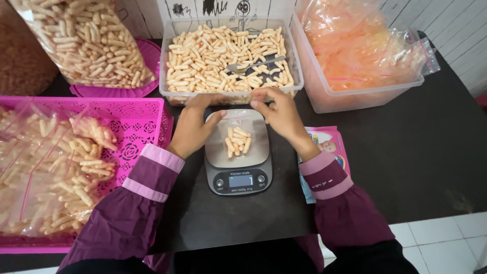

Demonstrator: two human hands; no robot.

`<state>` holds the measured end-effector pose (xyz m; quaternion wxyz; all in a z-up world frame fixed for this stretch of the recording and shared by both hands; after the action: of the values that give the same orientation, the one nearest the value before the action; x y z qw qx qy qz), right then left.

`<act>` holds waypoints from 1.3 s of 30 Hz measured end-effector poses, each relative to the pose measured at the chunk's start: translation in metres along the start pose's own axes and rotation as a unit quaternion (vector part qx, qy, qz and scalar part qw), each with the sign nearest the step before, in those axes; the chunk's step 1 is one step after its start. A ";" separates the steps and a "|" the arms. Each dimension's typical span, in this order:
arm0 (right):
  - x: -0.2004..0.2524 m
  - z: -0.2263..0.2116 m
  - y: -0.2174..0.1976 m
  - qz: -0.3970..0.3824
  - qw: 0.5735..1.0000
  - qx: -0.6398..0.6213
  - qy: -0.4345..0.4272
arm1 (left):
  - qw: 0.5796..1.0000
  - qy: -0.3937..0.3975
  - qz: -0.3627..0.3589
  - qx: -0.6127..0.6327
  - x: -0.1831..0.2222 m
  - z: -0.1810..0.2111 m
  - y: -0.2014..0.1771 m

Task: The person scoops small cylindrical snacks from a clear container into small plastic bags using a spoon, weighs each bag on a digital scale, and places the filled bags into a pink basket. The process is repeated multiple times throughout the clip.

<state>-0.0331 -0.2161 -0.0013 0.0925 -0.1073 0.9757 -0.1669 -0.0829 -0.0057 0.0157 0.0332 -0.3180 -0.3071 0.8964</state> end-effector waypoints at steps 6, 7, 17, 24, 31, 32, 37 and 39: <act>-0.005 0.011 -0.001 0.011 1.000 -0.005 0.015 | 1.000 0.008 -0.004 0.009 0.000 0.001 0.003; -0.003 0.006 -0.001 0.011 1.000 -0.005 0.015 | 1.000 0.009 -0.004 0.009 0.000 0.002 0.003; -0.013 0.021 0.006 0.006 0.997 0.075 -0.006 | 0.996 -0.073 -0.022 -0.049 0.008 -0.020 0.008; -0.017 0.007 0.029 -0.076 0.965 0.251 -0.023 | 0.991 -0.101 -0.050 -0.074 0.008 -0.038 0.017; -0.028 0.003 0.041 -0.138 0.944 0.296 -0.039 | 0.990 -0.112 -0.063 -0.058 0.004 -0.034 0.012; -0.028 0.001 0.042 -0.155 0.942 0.294 -0.052 | 0.990 -0.112 -0.076 -0.040 0.001 -0.035 0.011; -0.024 -0.058 0.022 -0.204 0.944 0.241 -0.099 | 0.971 -0.145 -0.144 0.121 -0.016 -0.005 -0.007; -0.028 -0.085 0.007 -0.187 0.956 0.188 -0.128 | 0.936 -0.125 -0.202 0.259 -0.026 0.016 -0.007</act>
<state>-0.0255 -0.1772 0.0792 0.2024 -0.2888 0.8692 -0.3466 -0.0722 -0.0152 0.0440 0.2562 -0.1146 -0.1242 0.9518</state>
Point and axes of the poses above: each hand's wrist, its own x-axis away from the middle knuckle, its own y-axis out of the palm, z = x × y, the point moved 6 cm from there along -x, towards the middle knuckle, and after that the axes turned 9 degrees about y, right-handed, at the moved point
